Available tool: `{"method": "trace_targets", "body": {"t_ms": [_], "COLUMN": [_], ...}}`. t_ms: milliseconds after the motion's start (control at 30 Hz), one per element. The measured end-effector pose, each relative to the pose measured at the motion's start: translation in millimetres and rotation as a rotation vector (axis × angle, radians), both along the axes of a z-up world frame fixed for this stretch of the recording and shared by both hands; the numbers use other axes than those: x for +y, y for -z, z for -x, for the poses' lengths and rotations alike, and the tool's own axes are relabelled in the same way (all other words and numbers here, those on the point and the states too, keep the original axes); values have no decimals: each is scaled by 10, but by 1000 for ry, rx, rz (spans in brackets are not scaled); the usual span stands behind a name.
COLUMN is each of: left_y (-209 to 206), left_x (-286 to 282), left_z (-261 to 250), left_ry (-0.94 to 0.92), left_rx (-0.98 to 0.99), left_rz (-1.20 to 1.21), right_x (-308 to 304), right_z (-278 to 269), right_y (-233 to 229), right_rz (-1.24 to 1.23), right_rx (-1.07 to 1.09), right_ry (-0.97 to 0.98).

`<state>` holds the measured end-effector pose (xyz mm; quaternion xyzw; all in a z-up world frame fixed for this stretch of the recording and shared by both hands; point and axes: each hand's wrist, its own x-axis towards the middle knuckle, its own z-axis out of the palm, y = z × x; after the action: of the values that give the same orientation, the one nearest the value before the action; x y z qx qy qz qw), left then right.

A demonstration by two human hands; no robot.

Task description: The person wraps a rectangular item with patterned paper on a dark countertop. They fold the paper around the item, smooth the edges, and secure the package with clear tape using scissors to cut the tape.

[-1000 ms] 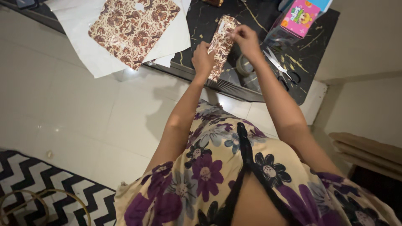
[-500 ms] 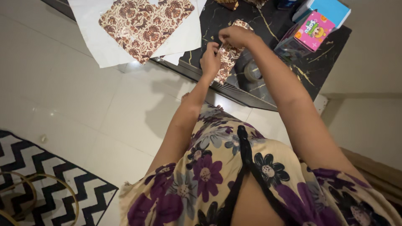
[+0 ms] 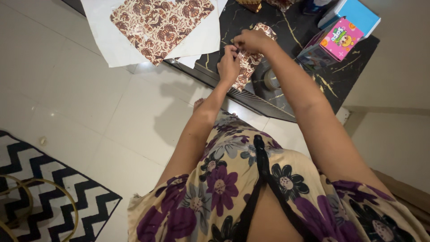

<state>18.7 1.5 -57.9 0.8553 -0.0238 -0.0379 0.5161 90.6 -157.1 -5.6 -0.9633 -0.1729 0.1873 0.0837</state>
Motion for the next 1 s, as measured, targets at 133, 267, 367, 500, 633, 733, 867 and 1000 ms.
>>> {"method": "trace_targets", "body": {"t_ms": [133,267,367,500,633,733,867,1000], "left_y": [-103,-199,-211,-124,-12,3,-108,-312], "left_x": [21,44,44,19,11,-13,-45,-134], "left_z": [24,57,60,49,18,-25,-94,5], "left_ry": [9,31,35,45,67,96,203,149], "left_rx": [-5,-19,-1,-122,-132,-81,67,-276], "left_rz": [-15,-19,-45,-114,-118,-179,-350,-352], "right_x": [18,-7,-33,-100,-135,-128,-237,-573], "right_z": [74,161,244,344,402,459,607,929], "right_y": [-57,-69,-36,27,64,54,-15,-25], "right_rz": [-31,-226,-275,-350,-370,-359,-445,-706], "right_rx": [3,-89,-135,-153,-239,-263,-208,-443], "right_ry": [65,211,223,260,196,185,222,404]}}
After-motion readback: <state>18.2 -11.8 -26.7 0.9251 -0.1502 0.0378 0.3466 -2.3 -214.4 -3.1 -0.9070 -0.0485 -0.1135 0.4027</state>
